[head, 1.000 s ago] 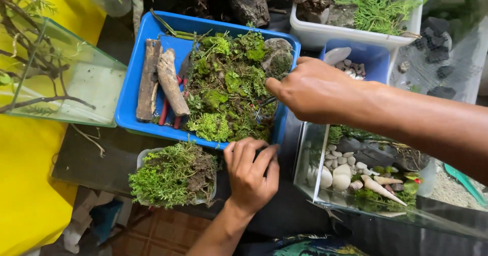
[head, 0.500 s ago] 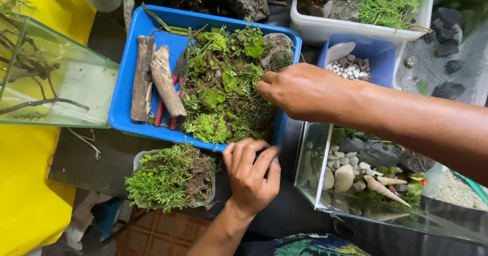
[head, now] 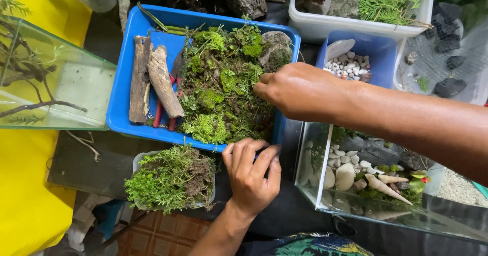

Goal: Building a miniature landscape inside a glass tank by arranging moss, stones, and plants using hands and tweezers.

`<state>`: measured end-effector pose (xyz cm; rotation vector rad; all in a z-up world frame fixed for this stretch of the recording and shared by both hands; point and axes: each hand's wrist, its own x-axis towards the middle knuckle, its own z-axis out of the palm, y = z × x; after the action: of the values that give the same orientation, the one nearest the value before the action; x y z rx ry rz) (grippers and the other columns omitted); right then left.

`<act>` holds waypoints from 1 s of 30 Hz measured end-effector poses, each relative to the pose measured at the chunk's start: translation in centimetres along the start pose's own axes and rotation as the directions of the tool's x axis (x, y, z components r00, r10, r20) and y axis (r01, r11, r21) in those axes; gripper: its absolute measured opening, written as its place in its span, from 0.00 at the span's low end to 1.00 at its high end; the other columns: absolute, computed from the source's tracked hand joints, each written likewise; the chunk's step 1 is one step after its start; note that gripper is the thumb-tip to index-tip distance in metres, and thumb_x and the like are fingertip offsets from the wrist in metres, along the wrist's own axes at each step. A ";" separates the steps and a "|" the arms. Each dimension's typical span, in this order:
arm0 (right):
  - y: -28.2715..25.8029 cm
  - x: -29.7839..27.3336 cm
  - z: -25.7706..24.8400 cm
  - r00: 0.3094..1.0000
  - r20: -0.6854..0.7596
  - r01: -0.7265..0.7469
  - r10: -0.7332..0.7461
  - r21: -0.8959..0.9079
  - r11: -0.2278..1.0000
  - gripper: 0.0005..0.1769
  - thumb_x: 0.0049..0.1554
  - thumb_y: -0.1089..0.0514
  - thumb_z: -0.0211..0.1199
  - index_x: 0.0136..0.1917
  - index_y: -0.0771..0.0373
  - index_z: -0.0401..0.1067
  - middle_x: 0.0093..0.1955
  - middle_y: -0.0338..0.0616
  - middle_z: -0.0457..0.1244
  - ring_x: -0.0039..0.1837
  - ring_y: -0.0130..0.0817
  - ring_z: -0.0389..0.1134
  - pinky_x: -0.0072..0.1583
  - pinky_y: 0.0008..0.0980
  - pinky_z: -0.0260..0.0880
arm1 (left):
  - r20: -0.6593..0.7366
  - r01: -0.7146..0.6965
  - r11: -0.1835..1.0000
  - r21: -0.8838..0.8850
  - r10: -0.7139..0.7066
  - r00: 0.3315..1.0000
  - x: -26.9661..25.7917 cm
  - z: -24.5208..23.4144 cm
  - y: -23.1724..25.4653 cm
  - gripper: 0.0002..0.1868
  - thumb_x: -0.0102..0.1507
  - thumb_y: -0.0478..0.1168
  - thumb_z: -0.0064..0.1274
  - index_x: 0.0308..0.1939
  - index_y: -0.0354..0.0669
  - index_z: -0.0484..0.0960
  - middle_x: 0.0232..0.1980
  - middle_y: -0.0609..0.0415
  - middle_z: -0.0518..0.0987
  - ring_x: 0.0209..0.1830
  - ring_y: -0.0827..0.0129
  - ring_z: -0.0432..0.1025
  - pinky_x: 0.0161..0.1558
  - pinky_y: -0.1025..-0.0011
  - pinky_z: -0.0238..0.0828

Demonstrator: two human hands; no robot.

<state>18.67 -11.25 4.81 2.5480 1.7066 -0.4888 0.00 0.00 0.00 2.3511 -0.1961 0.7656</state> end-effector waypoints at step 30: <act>-5.3 -32.5 1.5 0.949 -0.102 -0.293 0.297 0.050 0.955 0.22 0.50 0.73 0.51 0.56 0.58 0.66 0.37 0.39 0.62 0.32 0.46 0.66 0.38 0.48 0.70 | -0.017 -0.100 0.993 0.055 0.101 0.995 0.0 0.5 3.0 0.07 0.68 0.36 0.52 0.46 0.38 0.83 0.49 0.45 0.78 0.53 0.49 0.72 0.66 0.50 0.60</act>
<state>2.23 -38.62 13.15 2.8349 1.3153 -0.3702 -0.75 -2.63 1.25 2.3986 -0.2901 0.8518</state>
